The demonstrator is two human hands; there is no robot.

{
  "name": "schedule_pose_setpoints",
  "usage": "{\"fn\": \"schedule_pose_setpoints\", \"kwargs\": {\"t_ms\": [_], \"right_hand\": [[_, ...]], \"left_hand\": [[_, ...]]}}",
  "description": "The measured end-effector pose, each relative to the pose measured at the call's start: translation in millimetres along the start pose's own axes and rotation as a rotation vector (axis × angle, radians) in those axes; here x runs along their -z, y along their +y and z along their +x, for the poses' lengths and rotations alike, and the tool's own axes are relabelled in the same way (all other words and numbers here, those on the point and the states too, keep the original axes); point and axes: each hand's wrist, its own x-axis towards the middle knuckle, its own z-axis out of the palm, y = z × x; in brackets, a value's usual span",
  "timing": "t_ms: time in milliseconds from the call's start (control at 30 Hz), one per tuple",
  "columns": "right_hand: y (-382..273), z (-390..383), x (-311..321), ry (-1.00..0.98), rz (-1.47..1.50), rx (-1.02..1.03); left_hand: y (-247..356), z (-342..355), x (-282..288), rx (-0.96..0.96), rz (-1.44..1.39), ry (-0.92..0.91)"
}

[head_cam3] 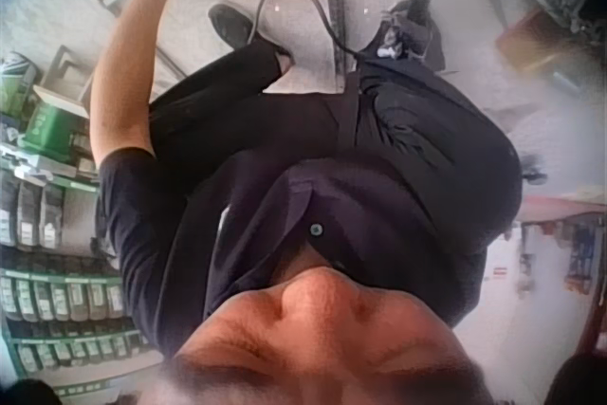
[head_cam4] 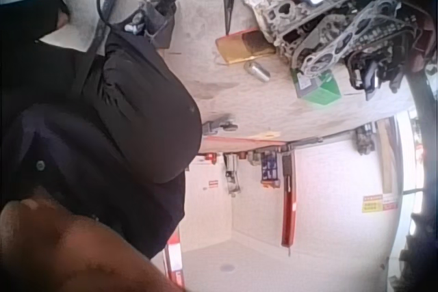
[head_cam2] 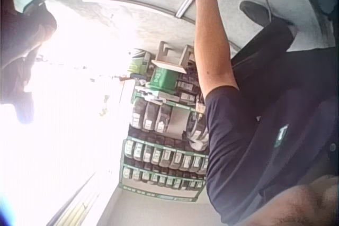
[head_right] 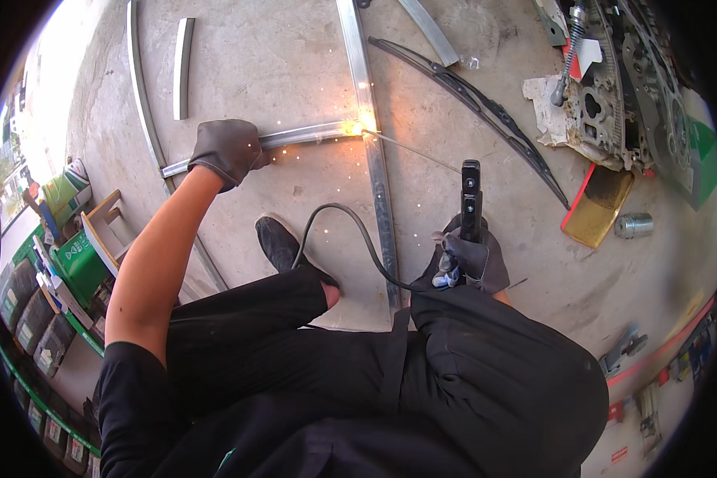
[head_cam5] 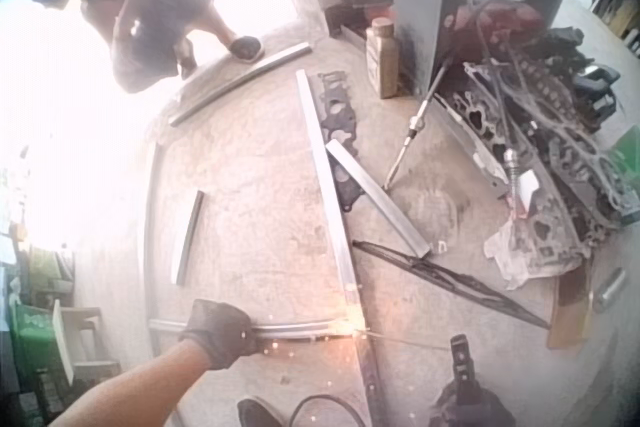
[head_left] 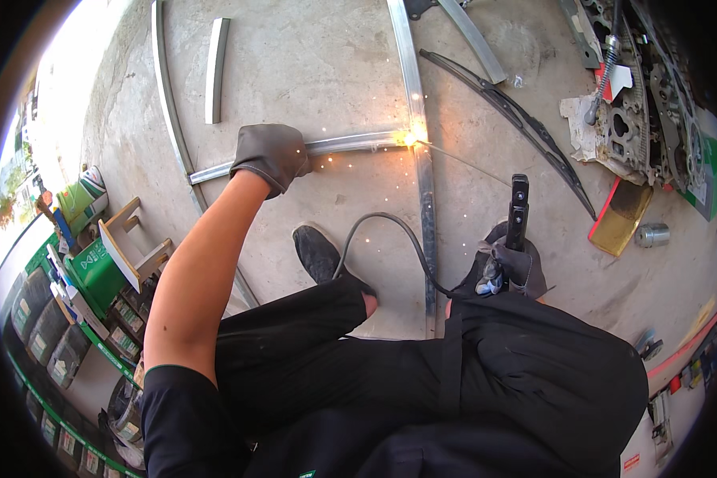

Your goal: The person sits on the floor and uses a welding torch to join metal bars into a rectangular frame. Another person assists by holding the metal pieces in place during the welding process. The person welds multiple joints to secure the frame structure.

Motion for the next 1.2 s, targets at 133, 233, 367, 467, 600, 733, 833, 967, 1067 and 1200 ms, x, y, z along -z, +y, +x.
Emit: {"fn": "schedule_pose_setpoints", "kwargs": {"t_ms": [133,233,367,467,600,733,833,967,1067,1200], "right_hand": [[11,4,12,0.028,-0.059,0.052],[13,7,18,0.016,-0.103,0.0],[2,5,5,0.015,-0.062,-0.057],[3,4,7,0.019,-0.05,-0.032],[11,4,12,0.061,0.07,0.041],[7,-6,8,0.088,0.133,0.081],[1,-16,2,0.101,0.158,0.102],[-1,-26,6,0.104,0.195,0.161],[-7,-23,14,0.046,0.126,0.212],[-20,-28,-6,0.071,0.199,0.231]], "left_hand": [[-1,-1,2,0.006,0.006,-0.028],[-1,1,1,0.002,0.008,-0.026],[-1,-2,0,0.0,0.023,-0.009],[-1,0,0,-0.009,0.011,-0.016],[3,-1,1,0.016,-0.018,0.001],[24,-4,-18,-0.122,-0.163,0.35],[62,-8,-5,-0.232,-0.361,0.545],[87,5,12,-0.194,-0.339,0.442],[89,8,6,-0.179,-0.397,0.485],[83,3,15,-0.179,-0.402,0.412]]}}
